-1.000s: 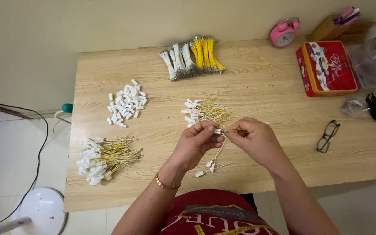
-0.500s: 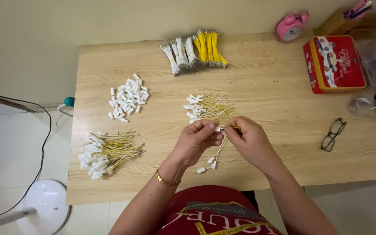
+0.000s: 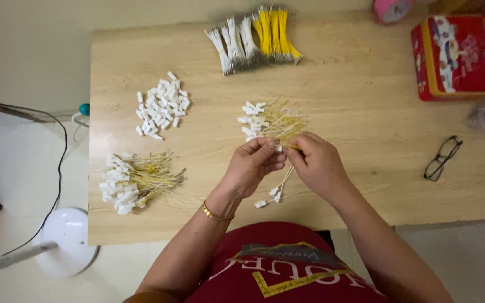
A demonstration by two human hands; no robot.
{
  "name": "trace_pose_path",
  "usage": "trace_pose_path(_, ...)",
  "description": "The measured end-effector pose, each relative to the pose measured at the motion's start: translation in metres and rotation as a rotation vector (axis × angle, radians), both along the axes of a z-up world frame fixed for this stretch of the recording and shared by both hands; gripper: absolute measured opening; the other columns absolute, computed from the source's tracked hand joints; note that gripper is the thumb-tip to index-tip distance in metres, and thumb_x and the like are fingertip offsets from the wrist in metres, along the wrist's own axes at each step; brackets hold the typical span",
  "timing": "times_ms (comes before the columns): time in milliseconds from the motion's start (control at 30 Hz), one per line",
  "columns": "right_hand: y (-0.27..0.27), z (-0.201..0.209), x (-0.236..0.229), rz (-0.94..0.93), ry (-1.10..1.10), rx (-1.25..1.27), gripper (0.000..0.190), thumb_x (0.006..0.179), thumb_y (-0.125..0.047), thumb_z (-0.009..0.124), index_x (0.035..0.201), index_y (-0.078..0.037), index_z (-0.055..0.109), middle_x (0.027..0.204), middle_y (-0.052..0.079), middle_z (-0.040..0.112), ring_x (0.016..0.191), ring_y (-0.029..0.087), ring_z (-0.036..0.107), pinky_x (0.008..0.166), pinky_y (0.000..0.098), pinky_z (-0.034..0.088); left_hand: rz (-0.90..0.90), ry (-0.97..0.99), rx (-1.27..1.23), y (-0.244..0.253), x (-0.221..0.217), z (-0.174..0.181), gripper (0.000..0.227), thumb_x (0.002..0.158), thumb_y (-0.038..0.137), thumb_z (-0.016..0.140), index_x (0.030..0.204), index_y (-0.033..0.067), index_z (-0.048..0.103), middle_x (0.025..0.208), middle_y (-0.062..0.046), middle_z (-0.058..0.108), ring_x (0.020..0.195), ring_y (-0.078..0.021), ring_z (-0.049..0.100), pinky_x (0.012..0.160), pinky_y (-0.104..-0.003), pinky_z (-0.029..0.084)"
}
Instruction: Assemble small plastic connectors onto the ends of thin wires and organize them into bundles.
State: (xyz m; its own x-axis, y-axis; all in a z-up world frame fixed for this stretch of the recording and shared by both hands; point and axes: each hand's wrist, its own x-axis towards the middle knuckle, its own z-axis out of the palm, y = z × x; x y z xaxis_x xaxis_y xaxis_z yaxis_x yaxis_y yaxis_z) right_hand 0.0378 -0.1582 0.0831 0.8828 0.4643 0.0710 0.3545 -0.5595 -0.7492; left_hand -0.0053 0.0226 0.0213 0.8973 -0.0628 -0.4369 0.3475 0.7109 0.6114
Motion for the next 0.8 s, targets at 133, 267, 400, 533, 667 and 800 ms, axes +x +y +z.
trace_pose_path(133, 0.001, -0.017, 0.005, 0.020, -0.047, 0.004, 0.008, 0.096, -0.016, 0.070, 0.090, -0.010, 0.069, 0.075, 0.013, 0.062, 0.079, 0.037, 0.068, 0.069, 0.0447, 0.053, 0.012, 0.029, -0.034, -0.002, 0.003, -0.022, 0.016, 0.098, 0.013, 0.069, 0.111, 0.0040, 0.066, 0.093, -0.015, 0.076, 0.083, -0.0251, 0.079, 0.073, -0.035, 0.068)
trace_pose_path(267, -0.002, -0.025, 0.021, -0.012, -0.016, -0.005, 0.012, 0.101, -0.012, 0.063, 0.095, -0.005, 0.070, 0.081, 0.020, 0.065, 0.084, 0.044, 0.067, 0.075, 0.0523, 0.052, 0.052, -0.017, 0.153, 0.001, 0.024, -0.046, 0.020, 0.097, 0.015, 0.072, 0.114, 0.0041, 0.069, 0.100, -0.012, 0.074, 0.085, -0.0246, 0.077, 0.075, -0.036, 0.068)
trace_pose_path(400, -0.030, -0.023, 0.032, -0.240, 0.027, 0.089, 0.020, 0.112, -0.005, 0.048, 0.110, 0.001, 0.066, 0.096, 0.023, 0.065, 0.096, 0.042, 0.067, 0.086, 0.0502, 0.051, 0.042, -0.106, 0.676, 0.011, 0.039, -0.093, 0.021, 0.097, 0.013, 0.073, 0.115, 0.0045, 0.073, 0.101, -0.014, 0.074, 0.080, -0.0204, 0.076, 0.069, -0.030, 0.066)
trace_pose_path(533, -0.053, -0.019, 0.020, -0.350, -0.027, 0.094, 0.023, 0.116, -0.010, 0.050, 0.124, 0.007, 0.064, 0.084, 0.021, 0.057, 0.086, 0.034, 0.061, 0.082, 0.0492, 0.049, -0.001, -0.351, 1.336, 0.002, 0.016, -0.070, 0.045, 0.091, 0.012, 0.074, 0.134, 0.0102, 0.065, 0.144, -0.017, 0.057, 0.127, -0.0436, 0.059, 0.100, -0.053, 0.055)
trace_pose_path(667, -0.067, -0.049, -0.001, -0.393, 0.203, 0.091, 0.011, 0.111, -0.009, 0.047, 0.113, -0.001, 0.054, 0.079, 0.012, 0.055, 0.070, 0.025, 0.055, 0.063, 0.0396, 0.046, -0.355, -0.475, 1.747, -0.014, -0.025, -0.143, 0.035, 0.083, 0.034, 0.079, 0.116, 0.0253, 0.071, 0.112, -0.003, 0.061, 0.085, -0.0324, 0.074, 0.070, -0.045, 0.064)
trace_pose_path(800, -0.065, -0.075, -0.023, -0.432, 0.416, 0.207, 0.008, 0.101, -0.009, 0.067, 0.103, -0.001, 0.066, 0.072, 0.010, 0.059, 0.061, 0.018, 0.056, 0.055, 0.0325, 0.048, -0.657, -0.498, 1.851, -0.015, -0.064, -0.153, 0.040, 0.077, 0.047, 0.085, 0.106, 0.0223, 0.072, 0.099, -0.002, 0.066, 0.086, -0.0244, 0.076, 0.069, -0.035, 0.063)
